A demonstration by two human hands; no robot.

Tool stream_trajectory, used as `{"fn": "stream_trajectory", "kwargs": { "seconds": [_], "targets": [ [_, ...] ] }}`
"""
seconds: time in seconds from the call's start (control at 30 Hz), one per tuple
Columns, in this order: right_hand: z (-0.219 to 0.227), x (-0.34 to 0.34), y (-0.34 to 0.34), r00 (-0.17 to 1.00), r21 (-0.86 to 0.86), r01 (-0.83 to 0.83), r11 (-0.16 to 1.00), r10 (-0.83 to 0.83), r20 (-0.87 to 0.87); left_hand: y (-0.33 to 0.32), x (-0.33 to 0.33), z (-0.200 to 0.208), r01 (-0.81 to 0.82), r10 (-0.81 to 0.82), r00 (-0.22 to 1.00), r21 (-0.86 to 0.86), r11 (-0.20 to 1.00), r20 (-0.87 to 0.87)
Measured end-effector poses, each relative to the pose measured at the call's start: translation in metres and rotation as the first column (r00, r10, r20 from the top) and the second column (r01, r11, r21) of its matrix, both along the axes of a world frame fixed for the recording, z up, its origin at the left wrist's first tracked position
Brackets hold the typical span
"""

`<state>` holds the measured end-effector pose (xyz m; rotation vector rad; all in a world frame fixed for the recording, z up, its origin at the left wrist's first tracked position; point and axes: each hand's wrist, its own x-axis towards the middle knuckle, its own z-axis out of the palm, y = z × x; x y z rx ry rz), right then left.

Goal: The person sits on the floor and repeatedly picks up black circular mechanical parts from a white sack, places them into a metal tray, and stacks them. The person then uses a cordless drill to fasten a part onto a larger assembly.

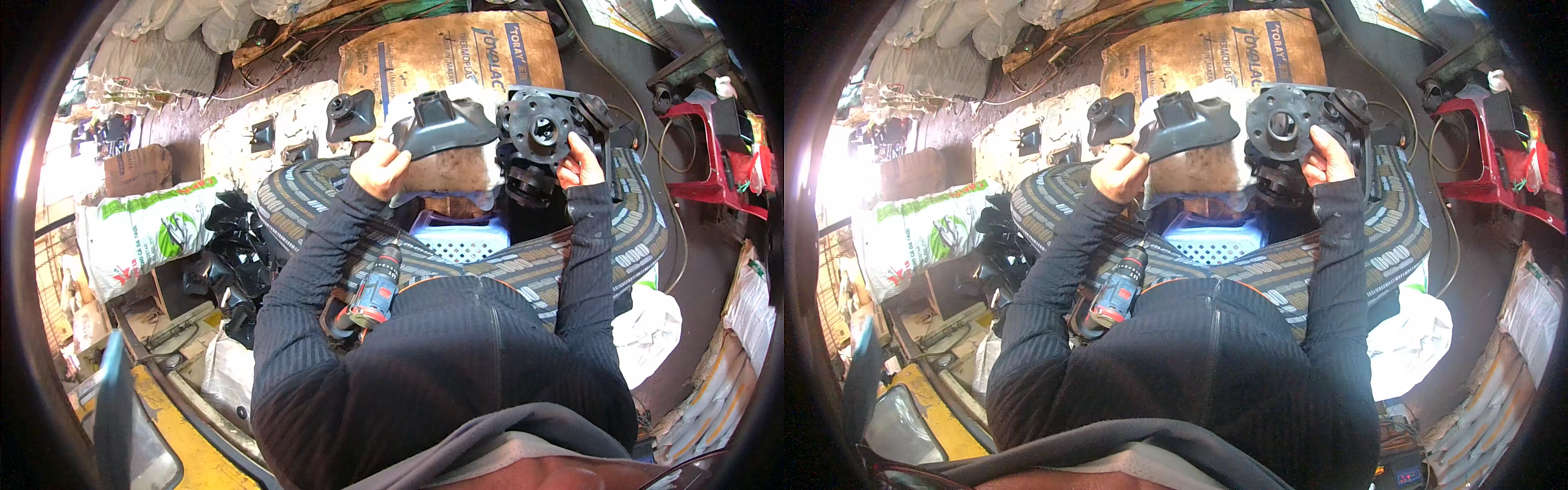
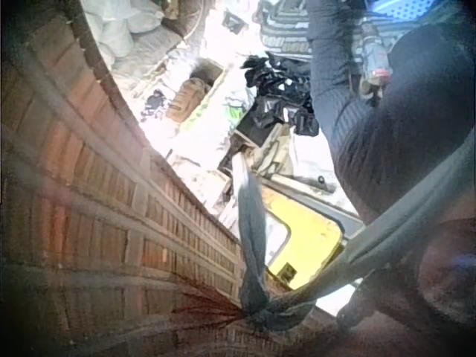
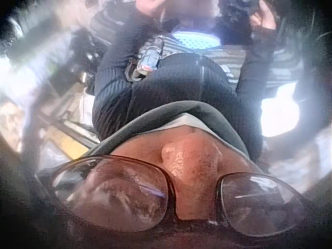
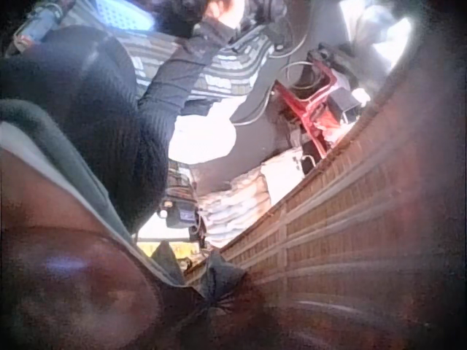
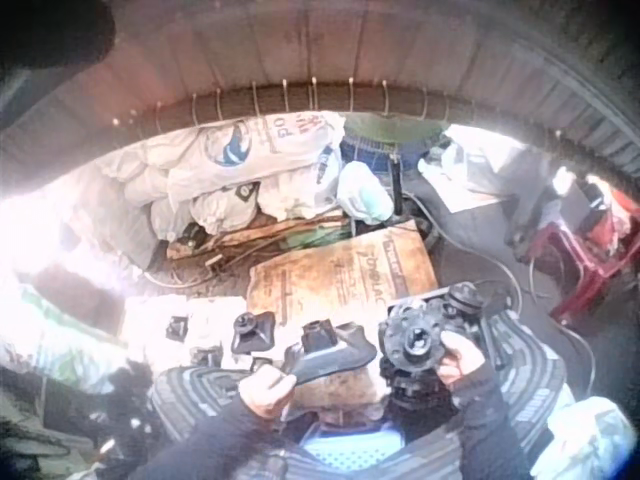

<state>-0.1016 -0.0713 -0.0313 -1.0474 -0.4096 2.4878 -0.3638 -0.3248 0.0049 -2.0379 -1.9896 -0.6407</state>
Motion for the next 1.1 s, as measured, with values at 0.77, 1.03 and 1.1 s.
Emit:
{"fn": "stream_trajectory", "kwargs": {
  "seconds": [0.77,1.03,1.1],
  "targets": [
    [-0.074,-0.127,-0.090,0.901,0.122,-0.373,0.920,0.327,0.284,-0.018,-0.026,-0.083,-0.246,0.670,0.402,-0.632,0.735,0.624],
    [-0.059,-0.087,-0.097,0.916,0.074,-0.315,0.946,0.283,0.283,-0.082,0.009,0.039,-0.030,0.410,0.663,-0.525,0.851,0.627],
    [-0.040,-0.066,-0.095,0.974,-0.147,-0.209,0.967,0.219,0.055,-0.136,0.021,0.088,0.198,0.536,0.629,-0.783,0.590,0.563]
  ]
}}
